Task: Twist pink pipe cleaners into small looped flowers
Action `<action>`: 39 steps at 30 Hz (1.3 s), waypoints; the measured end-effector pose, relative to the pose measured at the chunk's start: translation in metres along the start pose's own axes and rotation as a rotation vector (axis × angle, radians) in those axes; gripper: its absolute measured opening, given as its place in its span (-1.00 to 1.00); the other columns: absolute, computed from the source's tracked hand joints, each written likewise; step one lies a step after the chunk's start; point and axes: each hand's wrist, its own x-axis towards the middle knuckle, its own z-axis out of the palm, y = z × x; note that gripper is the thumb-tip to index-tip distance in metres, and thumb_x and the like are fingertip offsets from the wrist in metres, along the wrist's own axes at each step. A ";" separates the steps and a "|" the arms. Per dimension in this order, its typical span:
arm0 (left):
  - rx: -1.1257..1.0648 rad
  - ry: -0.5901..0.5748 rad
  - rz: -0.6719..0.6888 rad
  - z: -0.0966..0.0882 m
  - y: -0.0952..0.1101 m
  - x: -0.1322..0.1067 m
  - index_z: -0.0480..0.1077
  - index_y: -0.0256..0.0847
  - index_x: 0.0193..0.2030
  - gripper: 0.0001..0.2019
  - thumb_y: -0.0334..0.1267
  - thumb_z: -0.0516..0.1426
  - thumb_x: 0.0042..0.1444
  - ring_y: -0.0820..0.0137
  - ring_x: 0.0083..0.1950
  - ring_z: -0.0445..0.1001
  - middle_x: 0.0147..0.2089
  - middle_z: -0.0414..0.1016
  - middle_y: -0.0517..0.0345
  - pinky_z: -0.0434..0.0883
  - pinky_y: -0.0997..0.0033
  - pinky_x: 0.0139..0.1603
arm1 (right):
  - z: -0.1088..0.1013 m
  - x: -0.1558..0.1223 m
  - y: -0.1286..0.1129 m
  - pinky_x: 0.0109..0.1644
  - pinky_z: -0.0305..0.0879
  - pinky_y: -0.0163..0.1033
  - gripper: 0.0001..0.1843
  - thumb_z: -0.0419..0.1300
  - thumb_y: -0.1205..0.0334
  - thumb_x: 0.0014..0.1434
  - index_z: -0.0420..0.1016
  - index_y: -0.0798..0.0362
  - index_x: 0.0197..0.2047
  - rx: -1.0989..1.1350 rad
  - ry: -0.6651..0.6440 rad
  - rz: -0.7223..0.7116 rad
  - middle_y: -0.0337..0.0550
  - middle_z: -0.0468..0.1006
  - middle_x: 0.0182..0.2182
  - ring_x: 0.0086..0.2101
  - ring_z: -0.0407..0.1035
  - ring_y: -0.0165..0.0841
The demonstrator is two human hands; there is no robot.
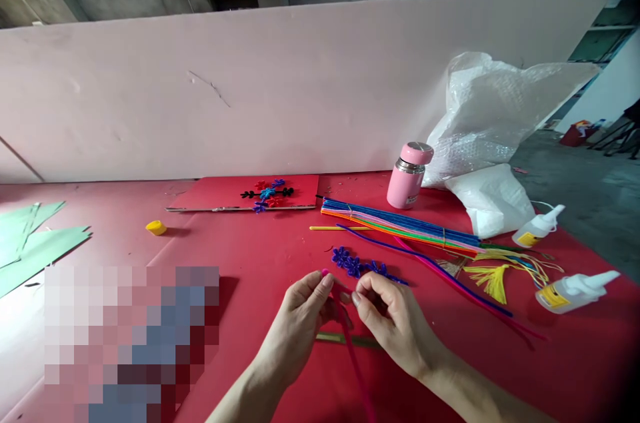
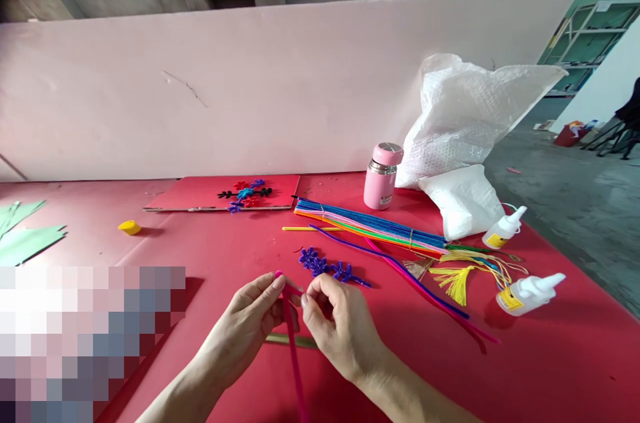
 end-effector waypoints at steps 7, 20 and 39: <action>-0.224 -0.057 -0.123 -0.004 -0.001 0.000 0.38 -0.30 -0.43 -0.89 -0.31 0.20 -0.05 0.46 -0.51 0.39 -0.55 0.46 0.15 0.30 0.46 -0.42 | 0.002 -0.001 0.004 -0.47 0.10 -0.38 -0.86 -0.02 0.34 0.11 0.18 0.03 -0.48 -0.016 -0.072 -0.069 -0.34 0.25 -0.62 -0.58 0.18 -0.46; -0.146 -0.071 -0.123 -0.005 0.000 -0.001 0.37 -0.30 -0.38 -0.88 -0.27 0.17 -0.01 0.62 -0.64 0.15 -0.58 0.38 0.22 0.14 0.54 -0.53 | 0.002 0.001 0.009 -0.48 0.07 -0.37 -0.83 -0.02 0.33 0.13 0.15 0.03 -0.50 -0.015 -0.098 -0.048 -0.35 0.22 -0.62 -0.57 0.14 -0.47; 0.421 0.087 0.188 0.003 -0.003 -0.006 0.28 -0.29 -0.61 -0.71 -0.17 0.09 0.04 0.61 -0.57 0.07 -0.50 0.05 0.31 0.08 0.56 -0.60 | 0.014 -0.002 0.006 -0.42 0.20 -0.42 -0.88 0.09 0.34 0.11 0.18 0.02 -0.31 0.362 0.017 0.078 -0.33 0.28 -0.47 -0.49 0.22 -0.49</action>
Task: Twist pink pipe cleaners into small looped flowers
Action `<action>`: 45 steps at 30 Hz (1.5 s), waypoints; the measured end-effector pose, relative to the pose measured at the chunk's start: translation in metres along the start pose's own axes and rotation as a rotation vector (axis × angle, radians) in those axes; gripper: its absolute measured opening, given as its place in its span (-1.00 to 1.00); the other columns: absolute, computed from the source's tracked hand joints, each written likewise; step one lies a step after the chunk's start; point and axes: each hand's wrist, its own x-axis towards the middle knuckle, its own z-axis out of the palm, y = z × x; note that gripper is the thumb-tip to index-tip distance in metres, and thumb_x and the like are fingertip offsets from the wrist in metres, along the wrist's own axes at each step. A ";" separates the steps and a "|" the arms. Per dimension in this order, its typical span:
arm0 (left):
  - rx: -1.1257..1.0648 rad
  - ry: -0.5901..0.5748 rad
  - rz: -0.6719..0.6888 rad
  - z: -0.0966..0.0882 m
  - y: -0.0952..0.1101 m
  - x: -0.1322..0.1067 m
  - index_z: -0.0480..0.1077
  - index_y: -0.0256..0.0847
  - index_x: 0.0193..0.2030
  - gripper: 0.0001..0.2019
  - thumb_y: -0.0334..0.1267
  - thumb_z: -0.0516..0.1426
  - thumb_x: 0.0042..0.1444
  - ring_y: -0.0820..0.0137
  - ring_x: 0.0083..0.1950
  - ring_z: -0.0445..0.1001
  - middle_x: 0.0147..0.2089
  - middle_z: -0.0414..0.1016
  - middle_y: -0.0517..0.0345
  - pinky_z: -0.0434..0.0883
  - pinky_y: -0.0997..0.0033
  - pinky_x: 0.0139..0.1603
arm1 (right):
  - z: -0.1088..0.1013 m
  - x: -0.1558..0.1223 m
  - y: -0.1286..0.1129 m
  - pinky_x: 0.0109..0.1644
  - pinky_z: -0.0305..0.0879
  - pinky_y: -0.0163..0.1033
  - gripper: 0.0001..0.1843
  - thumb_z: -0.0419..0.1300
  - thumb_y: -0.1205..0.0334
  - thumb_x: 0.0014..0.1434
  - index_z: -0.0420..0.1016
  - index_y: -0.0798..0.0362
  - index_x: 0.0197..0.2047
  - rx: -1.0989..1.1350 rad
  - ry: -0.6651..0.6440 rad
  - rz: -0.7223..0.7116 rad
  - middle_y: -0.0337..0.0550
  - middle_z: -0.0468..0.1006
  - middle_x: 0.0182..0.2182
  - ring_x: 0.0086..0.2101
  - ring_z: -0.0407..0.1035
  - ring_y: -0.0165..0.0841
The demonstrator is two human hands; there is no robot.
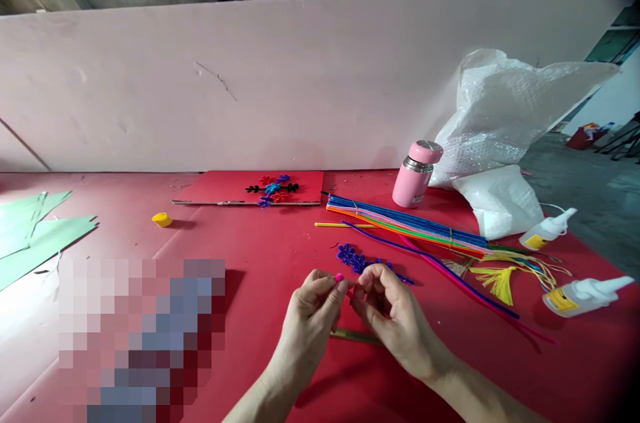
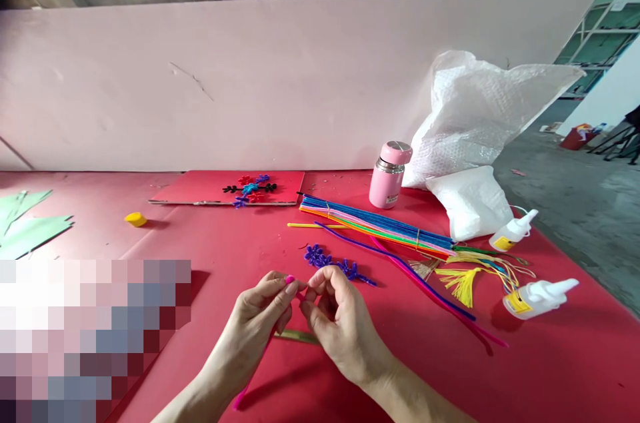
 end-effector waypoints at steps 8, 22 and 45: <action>0.119 -0.012 0.042 0.000 -0.001 -0.002 0.18 -0.26 -0.66 -0.65 -0.14 0.04 0.07 0.57 -0.56 0.07 -0.49 0.07 0.27 0.11 0.54 -0.60 | 0.001 0.002 -0.002 -0.42 0.20 -0.42 -0.82 0.11 0.33 0.07 0.14 0.01 -0.28 0.102 0.070 0.043 -0.36 0.26 -0.51 -0.51 0.17 -0.51; 0.295 -0.115 0.042 -0.003 -0.003 0.000 0.16 -0.20 -0.57 -0.71 -0.15 -0.05 0.13 0.54 -0.64 0.08 -0.71 0.10 0.36 0.11 0.56 -0.59 | -0.006 0.001 -0.004 -0.31 0.22 -0.38 -0.89 0.01 0.33 0.16 0.21 0.03 -0.20 0.024 -0.047 0.028 -0.29 0.26 -0.43 -0.41 0.22 -0.47; 0.380 -0.054 0.130 0.003 -0.004 -0.006 0.12 -0.19 -0.57 -0.75 -0.23 -0.05 0.11 0.49 -0.52 0.12 -0.57 0.17 0.28 0.15 0.55 -0.49 | -0.005 -0.004 0.001 -0.26 0.25 -0.26 -0.81 -0.04 0.44 0.14 0.28 0.02 -0.22 -0.306 0.055 -0.300 -0.15 0.32 -0.36 -0.36 0.27 -0.35</action>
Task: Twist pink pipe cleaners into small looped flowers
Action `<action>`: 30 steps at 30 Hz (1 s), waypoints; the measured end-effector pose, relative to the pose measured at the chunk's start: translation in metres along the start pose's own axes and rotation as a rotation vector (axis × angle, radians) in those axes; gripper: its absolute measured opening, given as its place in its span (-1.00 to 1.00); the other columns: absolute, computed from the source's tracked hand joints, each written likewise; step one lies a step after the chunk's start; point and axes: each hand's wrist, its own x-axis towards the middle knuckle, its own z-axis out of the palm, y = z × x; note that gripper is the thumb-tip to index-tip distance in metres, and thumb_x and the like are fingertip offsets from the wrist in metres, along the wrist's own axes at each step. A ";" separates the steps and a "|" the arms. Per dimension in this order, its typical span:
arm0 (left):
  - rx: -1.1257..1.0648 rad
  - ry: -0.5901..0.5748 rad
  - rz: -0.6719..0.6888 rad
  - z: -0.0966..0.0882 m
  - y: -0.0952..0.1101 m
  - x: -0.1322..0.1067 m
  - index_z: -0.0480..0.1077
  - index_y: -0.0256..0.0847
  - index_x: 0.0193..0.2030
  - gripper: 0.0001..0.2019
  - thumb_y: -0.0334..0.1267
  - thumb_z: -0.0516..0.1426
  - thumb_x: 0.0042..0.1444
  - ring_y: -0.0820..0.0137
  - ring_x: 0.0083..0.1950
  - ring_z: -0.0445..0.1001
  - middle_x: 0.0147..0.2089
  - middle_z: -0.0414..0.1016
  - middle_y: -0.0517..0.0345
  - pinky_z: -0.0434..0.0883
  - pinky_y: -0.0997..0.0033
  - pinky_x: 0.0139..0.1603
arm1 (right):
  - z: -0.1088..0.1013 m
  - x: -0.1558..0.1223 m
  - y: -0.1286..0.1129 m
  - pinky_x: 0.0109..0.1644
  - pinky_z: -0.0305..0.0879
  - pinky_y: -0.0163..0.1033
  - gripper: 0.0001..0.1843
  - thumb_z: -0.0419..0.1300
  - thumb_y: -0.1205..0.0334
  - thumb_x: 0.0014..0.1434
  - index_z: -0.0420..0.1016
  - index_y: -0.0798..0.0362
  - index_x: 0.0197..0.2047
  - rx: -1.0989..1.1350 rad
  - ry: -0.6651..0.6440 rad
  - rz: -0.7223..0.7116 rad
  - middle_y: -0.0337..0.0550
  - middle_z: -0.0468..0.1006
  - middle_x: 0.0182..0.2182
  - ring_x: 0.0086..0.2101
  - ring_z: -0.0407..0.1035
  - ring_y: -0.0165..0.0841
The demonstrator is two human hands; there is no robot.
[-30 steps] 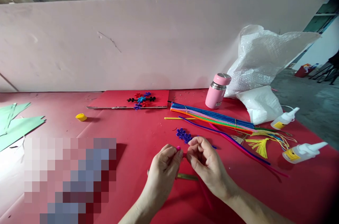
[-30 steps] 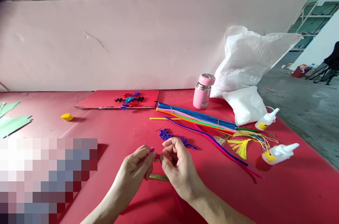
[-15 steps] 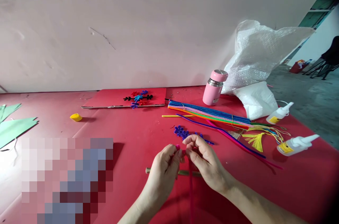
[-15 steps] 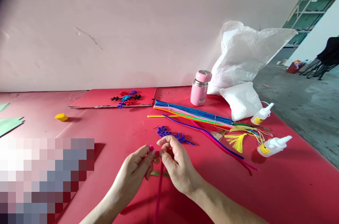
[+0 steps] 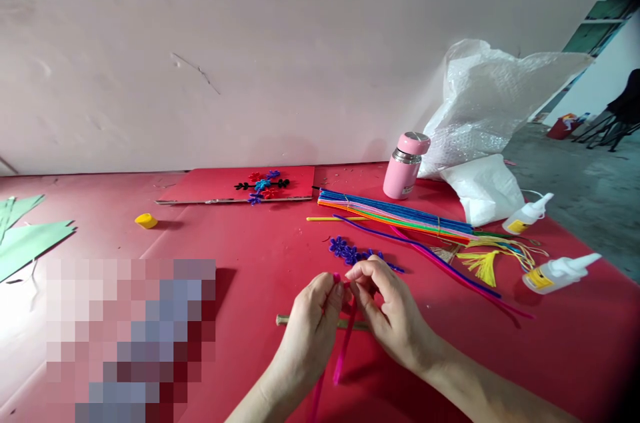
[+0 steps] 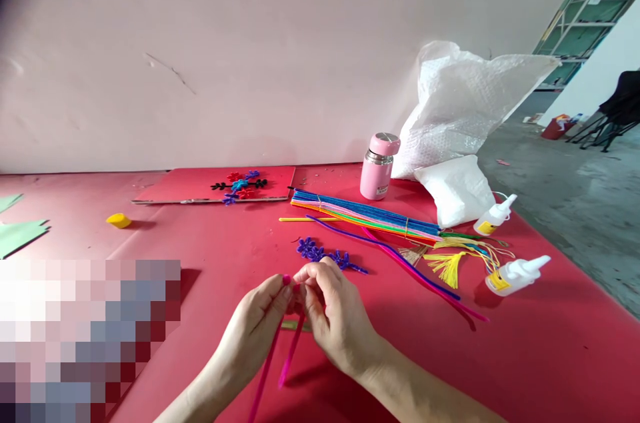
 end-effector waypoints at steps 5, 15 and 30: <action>-0.063 -0.042 -0.004 -0.003 0.000 0.001 0.16 -0.21 -0.56 -0.75 -0.21 -0.05 0.12 0.48 -0.50 0.14 -0.56 0.18 0.26 0.17 0.53 -0.48 | 0.002 0.000 -0.003 -0.27 0.29 -0.28 -0.87 -0.01 0.39 0.16 0.27 0.01 -0.23 0.096 -0.001 0.091 -0.18 0.33 -0.36 -0.37 0.28 -0.38; -0.199 0.012 -0.073 0.004 -0.001 0.000 0.12 -0.19 -0.55 -0.76 -0.18 -0.02 0.09 0.51 -0.55 0.17 -0.58 0.18 0.29 0.20 0.57 -0.54 | 0.005 0.001 -0.009 -0.28 0.39 -0.26 -0.88 0.04 0.18 0.16 0.21 0.01 -0.25 0.493 -0.027 0.379 -0.25 0.30 -0.37 -0.42 0.38 -0.43; -0.037 -0.144 -0.054 -0.006 -0.004 0.000 0.07 -0.19 -0.57 -0.69 -0.12 -0.08 0.14 0.53 -0.56 0.08 -0.60 0.11 0.32 0.07 0.55 -0.55 | -0.004 0.007 -0.005 -0.35 0.23 -0.34 -0.84 0.10 0.29 0.10 0.29 0.04 -0.19 0.225 -0.103 0.324 -0.28 0.30 -0.48 -0.44 0.23 -0.43</action>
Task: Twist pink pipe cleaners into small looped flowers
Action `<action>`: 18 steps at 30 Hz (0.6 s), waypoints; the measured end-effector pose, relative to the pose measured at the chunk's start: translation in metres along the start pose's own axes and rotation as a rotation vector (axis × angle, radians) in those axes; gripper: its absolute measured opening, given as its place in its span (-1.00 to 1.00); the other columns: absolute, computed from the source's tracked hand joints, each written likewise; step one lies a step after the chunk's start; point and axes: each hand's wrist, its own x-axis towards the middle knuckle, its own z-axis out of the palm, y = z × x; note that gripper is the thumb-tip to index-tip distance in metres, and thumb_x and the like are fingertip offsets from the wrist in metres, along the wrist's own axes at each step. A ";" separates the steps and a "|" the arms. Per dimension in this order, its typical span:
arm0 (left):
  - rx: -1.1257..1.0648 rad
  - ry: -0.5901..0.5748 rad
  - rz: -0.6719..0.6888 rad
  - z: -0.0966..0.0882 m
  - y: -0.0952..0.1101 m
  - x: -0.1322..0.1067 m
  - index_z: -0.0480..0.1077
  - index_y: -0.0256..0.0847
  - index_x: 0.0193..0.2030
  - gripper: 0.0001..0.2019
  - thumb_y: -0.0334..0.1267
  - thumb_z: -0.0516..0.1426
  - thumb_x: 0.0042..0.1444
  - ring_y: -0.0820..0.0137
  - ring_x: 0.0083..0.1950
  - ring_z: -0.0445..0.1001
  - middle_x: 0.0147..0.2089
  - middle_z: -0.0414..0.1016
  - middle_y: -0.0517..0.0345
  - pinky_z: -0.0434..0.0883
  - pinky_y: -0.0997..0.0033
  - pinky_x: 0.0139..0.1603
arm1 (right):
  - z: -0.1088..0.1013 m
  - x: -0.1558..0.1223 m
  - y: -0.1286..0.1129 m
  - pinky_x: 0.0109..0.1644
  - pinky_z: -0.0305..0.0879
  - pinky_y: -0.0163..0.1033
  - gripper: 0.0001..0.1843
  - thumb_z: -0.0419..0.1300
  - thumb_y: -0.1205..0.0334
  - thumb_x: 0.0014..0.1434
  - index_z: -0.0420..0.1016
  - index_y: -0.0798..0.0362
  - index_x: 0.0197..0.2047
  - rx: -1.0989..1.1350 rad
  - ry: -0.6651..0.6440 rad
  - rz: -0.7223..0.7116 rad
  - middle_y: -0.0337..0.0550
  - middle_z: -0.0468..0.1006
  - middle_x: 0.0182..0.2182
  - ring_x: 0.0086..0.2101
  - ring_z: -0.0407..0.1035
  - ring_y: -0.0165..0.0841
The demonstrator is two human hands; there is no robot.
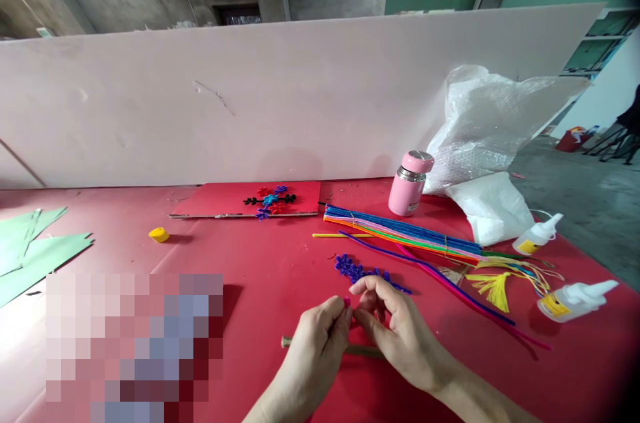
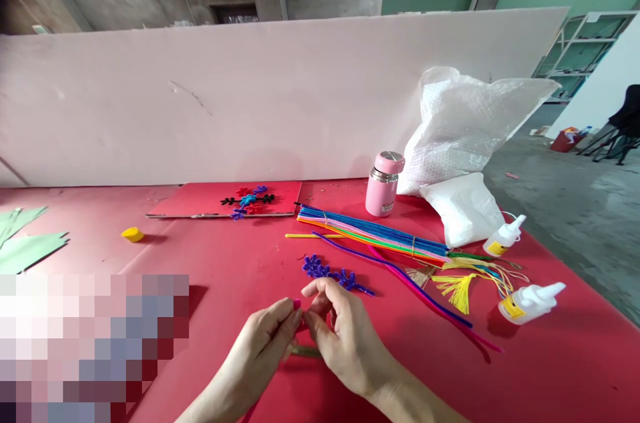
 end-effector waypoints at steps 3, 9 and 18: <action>-0.078 -0.044 -0.054 0.000 0.003 0.000 0.06 -0.19 -0.58 -0.67 -0.09 -0.05 0.13 0.55 -0.59 0.04 -0.64 0.10 0.34 0.04 0.55 -0.58 | 0.001 0.000 0.001 -0.38 0.22 -0.36 -0.80 0.12 0.22 0.09 0.27 0.06 -0.19 0.139 0.024 0.092 -0.31 0.24 -0.49 -0.46 0.21 -0.45; -0.461 -0.123 -0.167 0.000 0.005 0.003 0.20 -0.25 -0.52 -0.68 -0.05 0.01 0.10 0.58 -0.63 0.12 -0.66 0.21 0.31 0.07 0.55 -0.56 | -0.004 0.005 0.001 -0.25 0.28 -0.29 -0.71 0.14 0.17 0.09 0.29 0.05 -0.11 0.290 -0.011 0.078 -0.25 0.35 -0.41 -0.37 0.31 -0.42; -0.668 -0.166 -0.243 -0.003 -0.004 0.001 0.29 -0.29 -0.47 -0.74 -0.13 0.04 0.10 0.61 -0.65 0.17 -0.63 0.30 0.24 0.07 0.57 -0.57 | -0.010 0.005 0.007 -0.18 0.30 -0.24 -0.66 0.22 0.24 0.05 0.33 -0.02 -0.07 0.238 -0.073 -0.039 -0.20 0.47 -0.33 -0.31 0.36 -0.40</action>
